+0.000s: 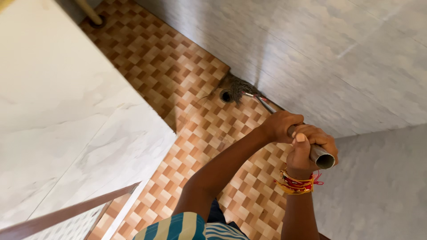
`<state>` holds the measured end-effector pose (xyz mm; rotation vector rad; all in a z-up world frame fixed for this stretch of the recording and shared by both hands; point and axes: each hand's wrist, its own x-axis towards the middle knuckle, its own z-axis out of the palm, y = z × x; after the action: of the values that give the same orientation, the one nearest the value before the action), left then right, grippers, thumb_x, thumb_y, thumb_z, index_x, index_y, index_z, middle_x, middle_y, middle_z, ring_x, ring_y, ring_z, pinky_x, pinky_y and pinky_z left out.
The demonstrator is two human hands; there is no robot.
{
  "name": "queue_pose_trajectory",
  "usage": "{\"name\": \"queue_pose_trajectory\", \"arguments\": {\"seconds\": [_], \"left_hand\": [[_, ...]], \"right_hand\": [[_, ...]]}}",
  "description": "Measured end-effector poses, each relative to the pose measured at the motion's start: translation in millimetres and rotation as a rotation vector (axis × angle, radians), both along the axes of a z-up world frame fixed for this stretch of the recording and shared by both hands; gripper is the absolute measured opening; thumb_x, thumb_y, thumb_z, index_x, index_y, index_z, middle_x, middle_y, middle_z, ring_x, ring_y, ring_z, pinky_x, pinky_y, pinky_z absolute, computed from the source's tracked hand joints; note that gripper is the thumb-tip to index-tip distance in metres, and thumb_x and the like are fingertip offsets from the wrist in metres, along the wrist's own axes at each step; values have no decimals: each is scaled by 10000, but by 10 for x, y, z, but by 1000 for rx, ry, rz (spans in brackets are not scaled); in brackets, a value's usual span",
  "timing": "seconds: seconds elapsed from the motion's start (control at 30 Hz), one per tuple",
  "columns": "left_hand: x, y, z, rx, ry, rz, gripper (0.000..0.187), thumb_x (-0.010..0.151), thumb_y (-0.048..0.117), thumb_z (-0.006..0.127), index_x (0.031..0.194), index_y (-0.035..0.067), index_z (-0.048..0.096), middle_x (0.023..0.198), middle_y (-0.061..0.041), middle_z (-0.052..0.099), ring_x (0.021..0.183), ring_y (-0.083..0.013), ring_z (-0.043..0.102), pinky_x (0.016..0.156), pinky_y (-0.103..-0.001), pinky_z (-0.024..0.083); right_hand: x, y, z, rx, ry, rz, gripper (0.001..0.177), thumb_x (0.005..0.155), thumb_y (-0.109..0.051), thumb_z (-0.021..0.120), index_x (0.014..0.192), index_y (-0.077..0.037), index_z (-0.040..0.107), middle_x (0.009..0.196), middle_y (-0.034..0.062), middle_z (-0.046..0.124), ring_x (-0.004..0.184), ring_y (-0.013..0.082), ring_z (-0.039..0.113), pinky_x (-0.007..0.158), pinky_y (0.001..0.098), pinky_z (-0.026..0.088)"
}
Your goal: The person scrubs the tiled floor of a room with a long-handled brush tool, reaching into corners and around objects, and uses the tool handle to pull a door closed.
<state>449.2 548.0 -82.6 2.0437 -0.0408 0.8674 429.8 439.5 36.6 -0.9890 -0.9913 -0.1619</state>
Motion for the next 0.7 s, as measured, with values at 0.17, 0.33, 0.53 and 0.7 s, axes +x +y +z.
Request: {"name": "queue_pose_trajectory", "arguments": {"seconds": [0.17,0.33,0.53,0.7], "left_hand": [[-175,23,-126,65,-22,33,383,683,303,822,889,108,565,721,-84,651,721,-343,667,631,-455,505],[-379,-99,-231,65,-82,55,278,768,266,775,915,125,587,813,-85,661,792,-332,668,676,-443,515],[-647,-442,-232,-200,110,82,311,782,270,758,846,73,525,799,-113,643,732,-330,641,637,-413,488],[-822,-970,-211,-299,81,75,350,725,270,761,824,52,506,763,-136,605,677,-319,594,615,-399,460]], "right_hand": [[-180,-68,-3,-117,-44,-6,247,1012,27,603,834,-28,441,644,94,545,553,143,519,594,295,479],[-378,-239,-16,-236,-87,-23,213,1002,24,596,845,-19,460,777,95,591,648,136,560,654,279,498],[-477,-532,-86,-353,-166,-73,237,941,8,626,770,-19,464,721,63,549,637,122,494,622,270,420],[-635,-1052,-101,-413,-124,-75,245,930,3,621,757,-22,450,668,49,504,606,114,442,606,273,386]]}}
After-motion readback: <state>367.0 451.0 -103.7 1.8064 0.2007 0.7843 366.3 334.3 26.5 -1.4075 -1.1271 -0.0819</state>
